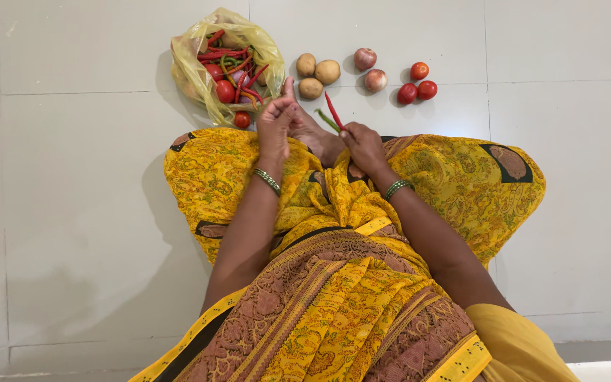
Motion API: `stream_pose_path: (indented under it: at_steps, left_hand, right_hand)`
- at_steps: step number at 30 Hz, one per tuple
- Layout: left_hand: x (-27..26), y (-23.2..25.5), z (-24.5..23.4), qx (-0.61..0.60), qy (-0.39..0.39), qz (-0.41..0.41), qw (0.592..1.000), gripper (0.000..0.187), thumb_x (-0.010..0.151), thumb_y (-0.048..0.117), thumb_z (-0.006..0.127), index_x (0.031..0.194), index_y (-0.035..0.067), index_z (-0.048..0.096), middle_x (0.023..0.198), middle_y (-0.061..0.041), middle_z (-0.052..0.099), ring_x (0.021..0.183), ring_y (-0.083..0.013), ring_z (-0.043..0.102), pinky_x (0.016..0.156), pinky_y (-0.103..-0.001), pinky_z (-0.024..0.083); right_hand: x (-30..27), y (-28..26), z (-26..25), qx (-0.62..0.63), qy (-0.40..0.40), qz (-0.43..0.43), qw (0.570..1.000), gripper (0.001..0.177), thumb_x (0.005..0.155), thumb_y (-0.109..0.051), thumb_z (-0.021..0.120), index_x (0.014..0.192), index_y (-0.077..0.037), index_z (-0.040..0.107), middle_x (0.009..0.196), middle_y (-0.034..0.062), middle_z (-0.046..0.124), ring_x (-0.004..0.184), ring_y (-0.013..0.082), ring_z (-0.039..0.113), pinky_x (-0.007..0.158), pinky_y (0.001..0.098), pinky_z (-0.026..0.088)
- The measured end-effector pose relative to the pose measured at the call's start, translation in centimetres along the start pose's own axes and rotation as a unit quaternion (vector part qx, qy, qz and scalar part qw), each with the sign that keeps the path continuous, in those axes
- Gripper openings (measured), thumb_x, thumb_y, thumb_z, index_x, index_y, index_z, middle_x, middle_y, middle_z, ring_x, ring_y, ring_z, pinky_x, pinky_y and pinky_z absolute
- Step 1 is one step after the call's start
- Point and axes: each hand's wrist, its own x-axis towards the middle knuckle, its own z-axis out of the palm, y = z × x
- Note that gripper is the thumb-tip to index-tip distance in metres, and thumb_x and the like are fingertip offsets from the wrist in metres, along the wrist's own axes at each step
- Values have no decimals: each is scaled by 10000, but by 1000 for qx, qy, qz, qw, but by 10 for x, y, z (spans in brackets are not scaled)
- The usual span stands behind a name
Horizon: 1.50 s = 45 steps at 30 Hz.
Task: The person picks red and green chilies from a plastic bag, breaks off the stems by hand, and places the chilies on the floor next to potatoes, onions, and tomatoes.
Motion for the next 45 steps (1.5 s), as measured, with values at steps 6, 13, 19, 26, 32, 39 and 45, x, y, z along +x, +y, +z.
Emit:
stream_pose_path:
  at_steps: [6,13,19,26,32,39,45]
  left_hand:
    - [-35,20,36,189,-103,-166,962,357,810,-5,815,1115,53,638,801,-36,694,497,-105,592,413,-205,468]
    - [-38,34,39,101,-82,-90,987,315,757,-85,755,1045,25,691,1126,170,581,574,-63,632,488,-179,523]
    - [1,1,-1,-28,-10,9,1000,156,939,-27,770,1075,-63,701,1363,-261,483,699,-112,651,590,-217,577]
    - [-17,4,8,114,-91,-74,987,216,926,62,790,1095,-27,690,1199,-75,694,547,-71,570,484,-179,503]
    - [-33,9,27,174,-123,-160,964,256,920,-19,804,1154,-66,712,911,-158,694,563,-118,613,493,-193,506]
    - [-11,12,11,-3,-25,-39,999,278,918,-66,729,1164,-152,630,1302,49,543,627,-124,662,575,-240,605]
    - [-23,32,31,146,-68,-93,983,650,814,15,759,1397,105,486,1174,-4,686,511,-42,578,431,-173,509]
  right_hand:
    - [-4,-9,0,-68,-42,-76,994,272,1021,-327,579,1107,-86,670,1037,165,689,912,370,655,809,484,506]
    - [-3,-12,2,-94,-46,-114,988,254,1028,-313,551,1069,-82,647,1015,146,679,957,368,650,828,489,496]
    - [0,2,5,-74,-28,-98,992,235,1032,-301,569,1067,-88,660,993,142,684,923,365,653,812,489,500]
    - [3,4,5,-42,-49,-82,995,268,1015,-321,577,1111,-84,657,1016,164,689,899,372,660,798,482,510]
    - [-1,-2,5,-94,-59,-129,986,259,1025,-323,568,1107,-90,645,1027,161,688,967,376,651,825,483,495]
    - [4,-2,1,-34,-31,-89,995,238,1021,-292,576,1046,-69,658,934,158,674,874,368,640,782,472,490]
    - [2,2,1,5,-49,-34,998,233,1022,-291,571,1037,-74,657,893,164,675,829,351,666,769,451,510]
